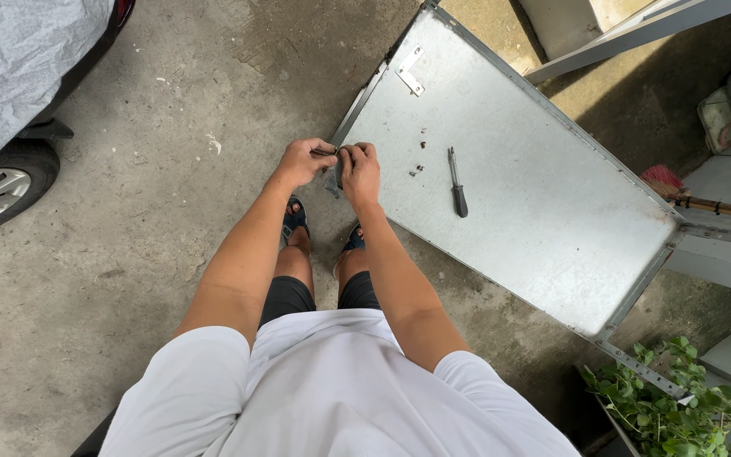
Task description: Assembling a metal shelving unit by attaching brackets and shelves using a screwdriver and a wrench.
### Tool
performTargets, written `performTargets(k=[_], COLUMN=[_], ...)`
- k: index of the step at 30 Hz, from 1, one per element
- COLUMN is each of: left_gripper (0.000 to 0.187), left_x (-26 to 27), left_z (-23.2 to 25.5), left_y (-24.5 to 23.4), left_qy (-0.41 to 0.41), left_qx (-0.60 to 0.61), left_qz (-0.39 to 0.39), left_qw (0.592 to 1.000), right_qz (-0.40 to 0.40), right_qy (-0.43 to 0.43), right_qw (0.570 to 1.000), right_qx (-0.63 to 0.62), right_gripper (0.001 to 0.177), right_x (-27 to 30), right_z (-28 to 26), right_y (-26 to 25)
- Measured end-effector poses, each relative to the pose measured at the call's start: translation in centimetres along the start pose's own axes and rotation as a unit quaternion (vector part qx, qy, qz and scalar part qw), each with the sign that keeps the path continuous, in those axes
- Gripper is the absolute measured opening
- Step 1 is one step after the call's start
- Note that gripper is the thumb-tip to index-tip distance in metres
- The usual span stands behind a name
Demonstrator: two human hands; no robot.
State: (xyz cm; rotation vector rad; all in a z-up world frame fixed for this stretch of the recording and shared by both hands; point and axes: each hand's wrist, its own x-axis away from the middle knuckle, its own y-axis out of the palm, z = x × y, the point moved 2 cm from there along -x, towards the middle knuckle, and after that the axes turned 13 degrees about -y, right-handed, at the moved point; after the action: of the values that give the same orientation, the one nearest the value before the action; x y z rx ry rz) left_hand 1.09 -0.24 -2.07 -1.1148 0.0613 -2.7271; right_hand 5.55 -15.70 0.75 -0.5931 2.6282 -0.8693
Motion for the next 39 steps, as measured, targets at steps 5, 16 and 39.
performTargets(k=[5,16,39], left_gripper=[0.03,0.031,0.043], left_x=[-0.2,-0.8,13.9], left_z=[0.2,-0.9,-0.7], left_y=[0.1,0.3,15.8], left_qy=[0.001,0.012,-0.076], left_qx=[-0.02,-0.004,0.258], left_qz=[0.01,-0.004,-0.156], left_qw=[1.0,1.0,0.95], right_qz=[0.011,0.008,-0.033], right_qy=[-0.01,-0.021,0.117], right_qw=[1.0,0.998,0.978], right_qx=[0.015,0.051,-0.171], right_gripper=[0.013,0.015,0.034], right_x=[0.0,0.2,12.2], right_z=[1.0,1.4,-0.3], right_y=[0.8,0.6,-14.2])
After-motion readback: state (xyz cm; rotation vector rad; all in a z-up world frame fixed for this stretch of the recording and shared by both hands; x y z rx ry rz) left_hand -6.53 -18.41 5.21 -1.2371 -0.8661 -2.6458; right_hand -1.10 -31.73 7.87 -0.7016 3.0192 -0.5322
